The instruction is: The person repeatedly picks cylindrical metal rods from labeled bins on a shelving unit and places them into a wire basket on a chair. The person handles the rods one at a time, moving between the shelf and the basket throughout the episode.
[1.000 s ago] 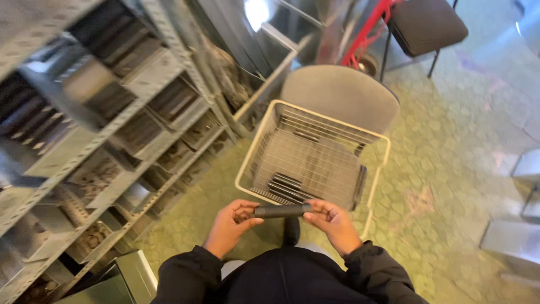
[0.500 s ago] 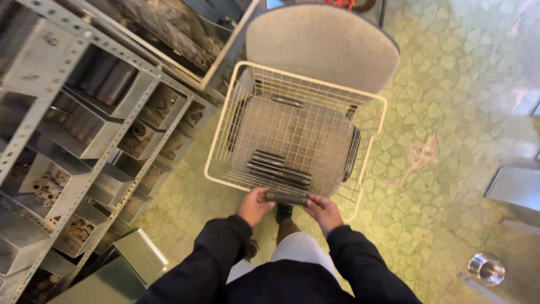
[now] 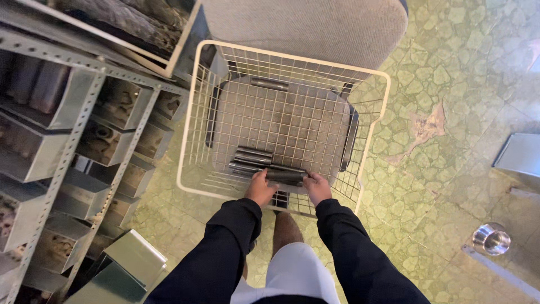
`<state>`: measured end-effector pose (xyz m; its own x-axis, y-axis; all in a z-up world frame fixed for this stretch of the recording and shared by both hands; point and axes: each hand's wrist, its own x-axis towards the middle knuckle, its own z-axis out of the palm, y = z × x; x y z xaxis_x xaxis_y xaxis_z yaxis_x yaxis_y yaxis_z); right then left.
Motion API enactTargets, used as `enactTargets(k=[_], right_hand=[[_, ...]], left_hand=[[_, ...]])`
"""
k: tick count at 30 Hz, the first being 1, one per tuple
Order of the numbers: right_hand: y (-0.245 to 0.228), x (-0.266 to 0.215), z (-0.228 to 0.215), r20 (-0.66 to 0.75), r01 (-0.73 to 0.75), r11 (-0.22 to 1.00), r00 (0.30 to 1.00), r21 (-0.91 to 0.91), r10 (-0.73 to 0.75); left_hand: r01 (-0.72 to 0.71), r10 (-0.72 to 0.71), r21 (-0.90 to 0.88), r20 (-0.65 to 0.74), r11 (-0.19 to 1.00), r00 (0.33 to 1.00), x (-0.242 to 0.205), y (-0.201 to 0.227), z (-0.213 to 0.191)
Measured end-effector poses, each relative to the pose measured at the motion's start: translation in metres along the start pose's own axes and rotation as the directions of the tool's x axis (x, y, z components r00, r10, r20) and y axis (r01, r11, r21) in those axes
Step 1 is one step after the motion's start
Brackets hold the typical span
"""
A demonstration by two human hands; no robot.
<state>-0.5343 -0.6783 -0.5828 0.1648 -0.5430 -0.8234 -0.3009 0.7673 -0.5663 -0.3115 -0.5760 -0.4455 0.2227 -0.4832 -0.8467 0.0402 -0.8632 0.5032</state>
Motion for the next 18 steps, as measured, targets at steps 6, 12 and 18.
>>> enactTargets(k=[6, 12, 18], right_hand=[[-0.049, -0.021, 0.006, -0.025, -0.023, 0.975, 1.000, -0.219, 0.018], [-0.049, -0.015, 0.007, -0.002, -0.027, 0.980, 1.000, -0.197, 0.027], [-0.059, -0.019, 0.014, 0.087, 0.038, 0.977, 0.996, -0.212, -0.019]], left_hand=[[0.054, -0.059, 0.087, 0.052, 0.995, 0.997, -0.005, 0.060, 0.005], [0.074, -0.084, 0.125, 0.079, 0.989, 0.993, 0.007, 0.078, 0.020], [0.066, -0.077, 0.136, 0.073, 0.988, 0.994, 0.051, 0.049, 0.034]])
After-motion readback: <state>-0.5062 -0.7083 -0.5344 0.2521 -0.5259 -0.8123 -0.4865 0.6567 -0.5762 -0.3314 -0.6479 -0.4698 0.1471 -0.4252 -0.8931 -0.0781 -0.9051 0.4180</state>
